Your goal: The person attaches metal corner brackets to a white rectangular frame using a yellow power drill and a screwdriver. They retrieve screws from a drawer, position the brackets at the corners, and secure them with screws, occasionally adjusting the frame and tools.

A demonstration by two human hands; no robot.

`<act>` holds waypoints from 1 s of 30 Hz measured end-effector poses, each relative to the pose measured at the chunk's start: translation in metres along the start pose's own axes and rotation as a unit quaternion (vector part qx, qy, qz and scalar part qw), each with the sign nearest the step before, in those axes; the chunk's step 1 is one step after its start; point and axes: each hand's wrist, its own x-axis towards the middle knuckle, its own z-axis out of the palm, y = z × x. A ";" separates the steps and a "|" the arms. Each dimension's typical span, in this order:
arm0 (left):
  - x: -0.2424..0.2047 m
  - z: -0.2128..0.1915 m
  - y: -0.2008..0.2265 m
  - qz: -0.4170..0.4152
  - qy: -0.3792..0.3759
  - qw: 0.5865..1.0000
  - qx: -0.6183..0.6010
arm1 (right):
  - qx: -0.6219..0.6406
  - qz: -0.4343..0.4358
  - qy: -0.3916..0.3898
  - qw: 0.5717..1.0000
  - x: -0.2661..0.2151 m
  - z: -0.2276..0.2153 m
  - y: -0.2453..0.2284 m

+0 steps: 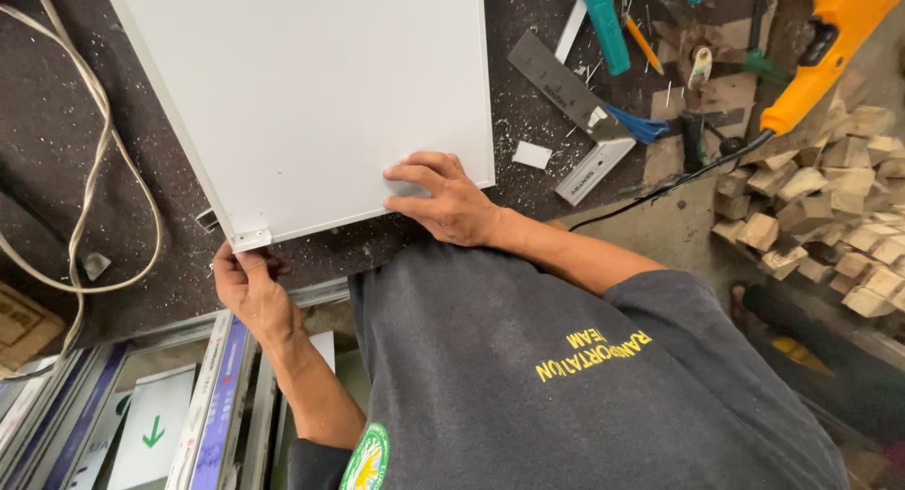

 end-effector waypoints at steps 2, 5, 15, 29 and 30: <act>-0.006 0.003 0.000 -0.004 -0.008 0.999 0.039 | 0.004 -0.008 0.005 1.000 -0.001 -0.001 0.005; -0.013 0.011 -0.011 -0.030 -0.045 0.996 0.064 | -0.009 -0.013 -0.002 1.000 -0.012 -0.015 0.011; -0.043 0.018 0.019 0.158 0.000 0.946 0.284 | -0.027 -0.007 -0.004 1.000 -0.015 -0.025 0.011; -0.016 0.010 0.012 0.221 -0.046 0.956 0.188 | -0.060 0.000 0.003 0.998 -0.010 -0.016 0.002; -0.011 0.006 0.012 0.235 -0.045 0.952 0.192 | -0.061 0.002 0.007 0.998 -0.007 -0.016 0.001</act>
